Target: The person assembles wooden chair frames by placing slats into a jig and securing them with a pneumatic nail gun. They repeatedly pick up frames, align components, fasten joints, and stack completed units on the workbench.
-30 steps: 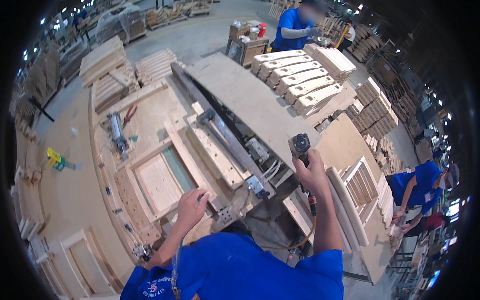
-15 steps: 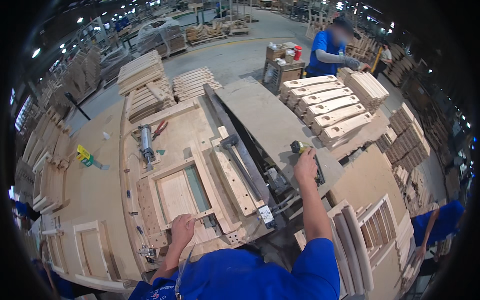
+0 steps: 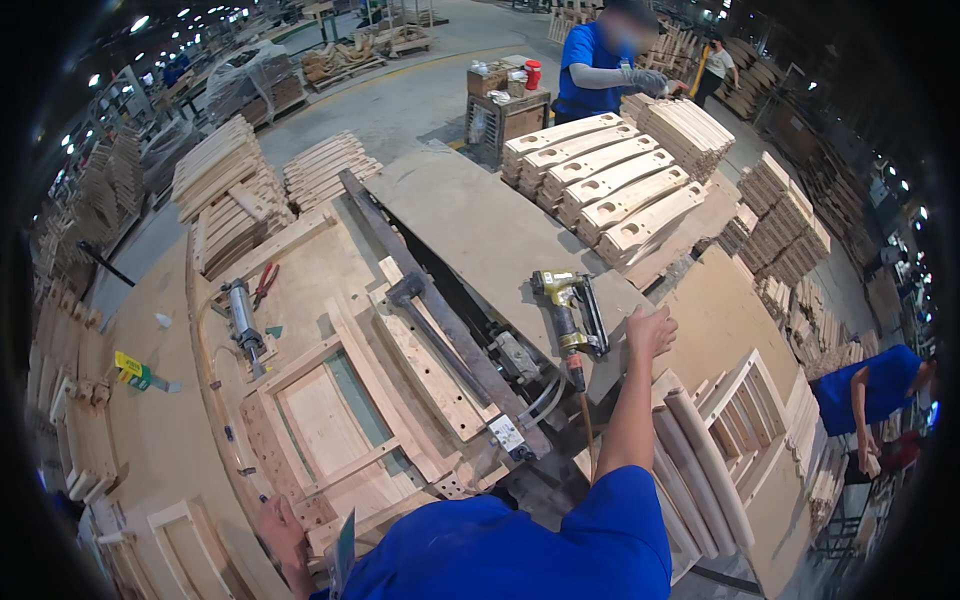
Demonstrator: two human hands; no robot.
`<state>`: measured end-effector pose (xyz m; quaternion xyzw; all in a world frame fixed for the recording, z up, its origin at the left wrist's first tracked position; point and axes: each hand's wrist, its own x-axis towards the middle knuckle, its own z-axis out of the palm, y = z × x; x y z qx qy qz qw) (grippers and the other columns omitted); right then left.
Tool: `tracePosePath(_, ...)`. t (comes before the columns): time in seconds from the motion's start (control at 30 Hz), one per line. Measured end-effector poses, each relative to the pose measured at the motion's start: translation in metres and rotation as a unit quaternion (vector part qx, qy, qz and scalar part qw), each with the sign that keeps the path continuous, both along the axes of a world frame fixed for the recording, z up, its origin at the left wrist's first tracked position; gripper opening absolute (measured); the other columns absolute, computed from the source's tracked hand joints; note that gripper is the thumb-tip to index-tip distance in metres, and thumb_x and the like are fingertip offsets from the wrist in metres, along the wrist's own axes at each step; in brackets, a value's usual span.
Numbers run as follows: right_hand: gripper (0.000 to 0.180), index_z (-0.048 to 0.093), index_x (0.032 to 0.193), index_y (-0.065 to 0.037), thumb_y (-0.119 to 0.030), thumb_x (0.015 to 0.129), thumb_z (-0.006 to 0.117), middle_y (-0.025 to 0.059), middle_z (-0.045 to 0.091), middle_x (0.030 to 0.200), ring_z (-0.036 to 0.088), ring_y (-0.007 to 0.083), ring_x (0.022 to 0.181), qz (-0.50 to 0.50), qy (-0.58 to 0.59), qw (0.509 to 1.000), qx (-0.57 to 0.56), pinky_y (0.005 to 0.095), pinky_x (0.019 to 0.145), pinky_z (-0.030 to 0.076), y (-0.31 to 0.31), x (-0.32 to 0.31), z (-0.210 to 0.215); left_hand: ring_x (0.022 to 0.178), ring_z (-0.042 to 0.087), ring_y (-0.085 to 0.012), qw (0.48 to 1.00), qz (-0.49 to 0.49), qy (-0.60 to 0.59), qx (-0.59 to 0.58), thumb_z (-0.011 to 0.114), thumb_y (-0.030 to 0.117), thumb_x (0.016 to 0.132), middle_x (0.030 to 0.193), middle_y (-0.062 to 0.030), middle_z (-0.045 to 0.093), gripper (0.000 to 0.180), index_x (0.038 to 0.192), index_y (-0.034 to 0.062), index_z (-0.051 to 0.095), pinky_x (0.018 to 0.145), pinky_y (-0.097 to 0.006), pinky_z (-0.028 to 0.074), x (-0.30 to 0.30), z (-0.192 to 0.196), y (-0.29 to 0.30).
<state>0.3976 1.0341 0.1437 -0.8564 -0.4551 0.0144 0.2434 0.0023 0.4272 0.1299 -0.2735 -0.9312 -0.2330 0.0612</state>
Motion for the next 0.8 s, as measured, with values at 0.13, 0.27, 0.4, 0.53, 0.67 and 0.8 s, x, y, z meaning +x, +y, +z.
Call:
tracePosePath(0.13,0.068,0.058,0.14,0.004,-0.034,0.089,0.084,0.0277,0.066,0.135,0.065,0.0385,0.126,-0.036,0.275,0.96,0.031,0.0524,0.104,0.052,0.031,0.043,-0.02,0.088,0.069,-0.043,0.996,0.001,-0.074,0.056,0.066,0.015,0.098,0.095,-0.0226,0.071,0.021,0.108,-0.0019,0.073,0.082,-0.048,0.055,-0.007,-0.013,0.004)
tracePosePath(0.27,0.071,0.054,0.14,0.007,-0.024,0.086,0.088,0.025,0.071,0.127,0.071,0.0345,0.111,0.035,0.437,0.898,0.044,0.0492,0.095,0.056,0.019,0.04,-0.065,0.085,0.07,-0.0413,0.993,0.032,-0.098,0.064,0.065,0.016,0.099,0.091,-0.0215,0.072,0.02,0.105,-0.0008,0.073,0.08,-0.048,0.056,-0.001,-0.019,-0.007)
tracePosePath(0.4,0.059,0.057,0.135,0.005,-0.019,0.09,0.085,0.0224,0.071,0.126,0.071,0.0334,0.109,0.001,0.414,0.905,0.095,0.0486,0.091,0.058,0.008,0.029,-0.082,0.086,0.071,-0.0407,0.996,0.041,-0.056,0.062,0.066,0.016,0.099,0.092,-0.021,0.072,0.019,0.106,0.0004,0.074,0.079,-0.048,0.056,-0.001,-0.009,-0.017)
tracePosePath(0.53,0.05,0.056,0.135,0.003,-0.014,0.095,0.081,0.0218,0.07,0.125,0.072,0.0359,0.107,0.031,0.52,0.849,0.091,0.0506,0.09,0.06,0.017,0.043,-0.064,0.086,0.071,-0.0413,0.993,0.079,-0.071,0.059,0.065,0.014,0.099,0.091,-0.0213,0.072,0.018,0.106,0.0004,0.074,0.079,-0.047,0.056,0.004,-0.004,-0.027)
tracePosePath(0.67,0.051,0.055,0.137,0.004,-0.015,0.096,0.08,0.0215,0.07,0.128,0.072,0.0358,0.108,0.05,0.534,0.839,0.087,0.0528,0.092,0.06,0.007,0.045,-0.065,0.084,0.071,-0.0411,0.994,0.077,-0.065,0.038,0.065,0.014,0.099,0.089,-0.0222,0.071,0.018,0.104,-0.0008,0.073,0.077,-0.046,0.056,0.0,0.002,-0.033)
tracePosePath(0.8,0.056,0.052,0.142,0.007,-0.019,0.099,0.077,0.0231,0.068,0.131,0.07,0.0368,0.114,0.085,0.531,0.84,0.074,0.0535,0.095,0.059,-0.007,0.034,-0.072,0.078,0.07,-0.0356,0.987,0.093,-0.091,0.09,0.064,0.015,0.102,0.084,-0.0208,0.069,0.019,0.101,-0.002,0.072,0.074,-0.044,0.055,0.003,0.001,-0.036)
